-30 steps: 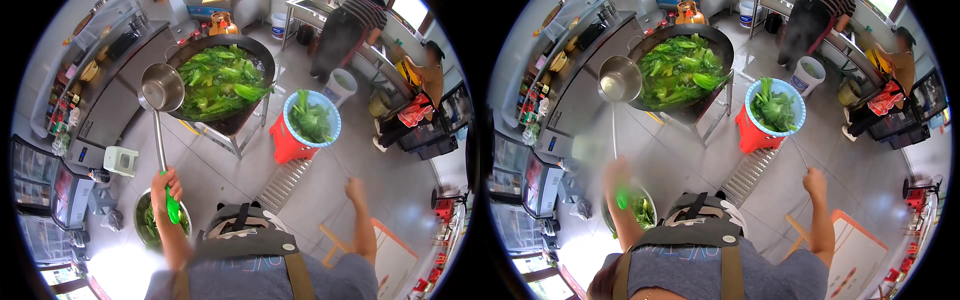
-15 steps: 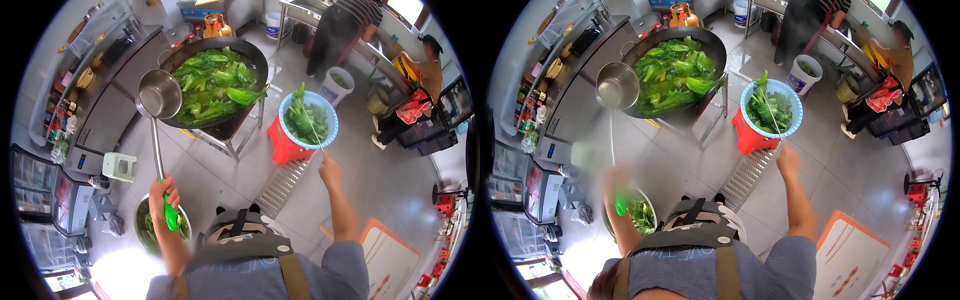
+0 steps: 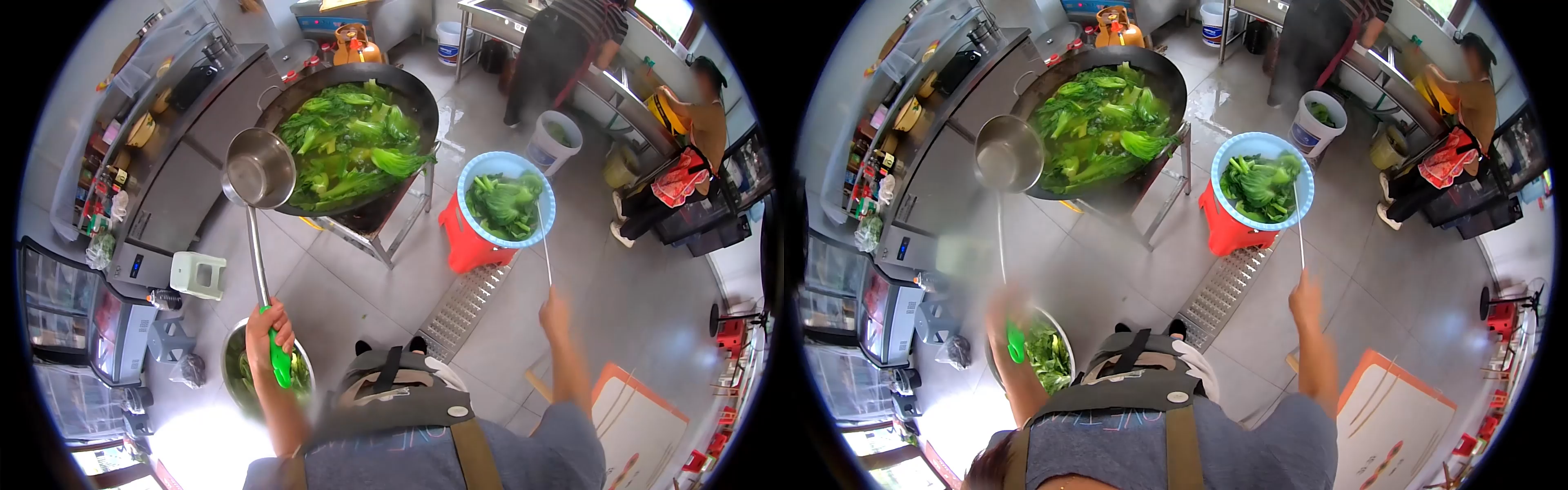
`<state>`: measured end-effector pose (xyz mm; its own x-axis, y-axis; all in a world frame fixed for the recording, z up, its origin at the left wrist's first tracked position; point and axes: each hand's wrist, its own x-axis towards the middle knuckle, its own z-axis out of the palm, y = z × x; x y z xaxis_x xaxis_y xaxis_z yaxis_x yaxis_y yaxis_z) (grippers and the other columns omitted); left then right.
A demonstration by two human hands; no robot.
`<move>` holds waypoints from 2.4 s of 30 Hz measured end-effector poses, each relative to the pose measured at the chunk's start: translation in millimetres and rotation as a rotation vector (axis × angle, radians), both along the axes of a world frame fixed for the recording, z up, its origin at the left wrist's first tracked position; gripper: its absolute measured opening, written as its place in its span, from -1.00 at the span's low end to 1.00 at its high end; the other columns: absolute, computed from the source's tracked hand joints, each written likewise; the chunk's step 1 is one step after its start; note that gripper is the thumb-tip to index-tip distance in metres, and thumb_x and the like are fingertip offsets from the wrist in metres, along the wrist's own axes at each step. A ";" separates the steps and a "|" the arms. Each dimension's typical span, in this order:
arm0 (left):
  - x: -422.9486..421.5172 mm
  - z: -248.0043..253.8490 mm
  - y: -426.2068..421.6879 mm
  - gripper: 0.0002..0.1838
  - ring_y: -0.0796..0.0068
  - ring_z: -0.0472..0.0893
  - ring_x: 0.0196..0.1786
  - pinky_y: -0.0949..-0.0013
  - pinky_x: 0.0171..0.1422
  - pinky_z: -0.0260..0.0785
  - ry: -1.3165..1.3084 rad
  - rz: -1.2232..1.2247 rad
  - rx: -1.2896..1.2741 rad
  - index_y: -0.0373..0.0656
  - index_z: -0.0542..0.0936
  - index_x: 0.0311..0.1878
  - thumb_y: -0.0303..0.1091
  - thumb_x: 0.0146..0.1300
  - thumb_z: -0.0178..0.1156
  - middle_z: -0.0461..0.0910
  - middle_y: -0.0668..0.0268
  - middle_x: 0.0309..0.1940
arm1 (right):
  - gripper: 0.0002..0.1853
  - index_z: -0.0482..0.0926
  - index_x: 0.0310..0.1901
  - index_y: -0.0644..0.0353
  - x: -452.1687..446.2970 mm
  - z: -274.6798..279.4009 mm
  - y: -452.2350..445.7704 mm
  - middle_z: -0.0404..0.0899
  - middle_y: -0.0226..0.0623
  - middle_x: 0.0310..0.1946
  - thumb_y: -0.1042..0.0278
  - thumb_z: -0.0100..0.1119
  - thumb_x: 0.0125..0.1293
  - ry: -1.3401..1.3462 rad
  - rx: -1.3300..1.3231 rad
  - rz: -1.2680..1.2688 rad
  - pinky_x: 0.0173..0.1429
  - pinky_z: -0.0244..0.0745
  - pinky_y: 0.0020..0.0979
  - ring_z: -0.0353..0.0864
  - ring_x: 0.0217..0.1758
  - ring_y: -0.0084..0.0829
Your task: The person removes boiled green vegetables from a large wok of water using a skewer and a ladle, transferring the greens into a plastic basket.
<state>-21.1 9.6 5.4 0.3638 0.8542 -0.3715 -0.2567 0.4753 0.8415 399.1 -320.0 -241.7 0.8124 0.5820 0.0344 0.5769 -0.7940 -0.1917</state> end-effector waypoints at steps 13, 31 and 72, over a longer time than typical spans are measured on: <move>24.3 1.2 8.4 -0.89 0.71 0.15 -0.78 0.62 -0.79 0.04 0.098 -0.024 0.051 -0.18 0.30 -0.40 -0.41 0.12 0.02 0.19 0.44 -0.67 | -0.52 0.27 0.14 0.11 -93.0 53.7 -11.7 0.42 -0.09 -0.59 0.42 -0.04 0.13 0.038 0.177 -0.162 -0.43 0.30 -0.18 0.43 -0.51 -0.12; 5.0 15.8 14.2 -0.86 0.64 0.21 -0.79 0.54 -0.78 0.06 -0.062 0.058 -0.041 -0.21 0.32 -0.36 -0.46 0.05 0.08 0.22 0.40 -0.69 | -0.50 0.24 0.19 0.07 -108.0 246.0 100.6 0.21 -0.34 -0.70 0.47 0.00 0.16 0.690 0.431 0.099 -0.52 0.24 -0.52 0.25 -0.64 -0.66; -131.1 5.2 158.0 -0.83 0.63 0.23 -0.78 0.53 -0.77 0.08 -0.209 -0.116 -0.109 -0.18 0.30 -0.35 -0.50 0.04 0.11 0.24 0.39 -0.68 | -0.55 0.08 0.24 -0.15 -302.2 260.2 288.4 0.19 -0.44 -0.56 0.37 -0.29 0.32 2.324 1.337 -0.036 -0.70 0.23 -0.74 0.18 -0.66 -0.73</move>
<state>-152.2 167.5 10.6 0.5353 0.7617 -0.3651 -0.3586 0.5963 0.7182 96.9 -31.5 18.6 0.1482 0.9600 -0.2377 -0.9715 0.0964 -0.2164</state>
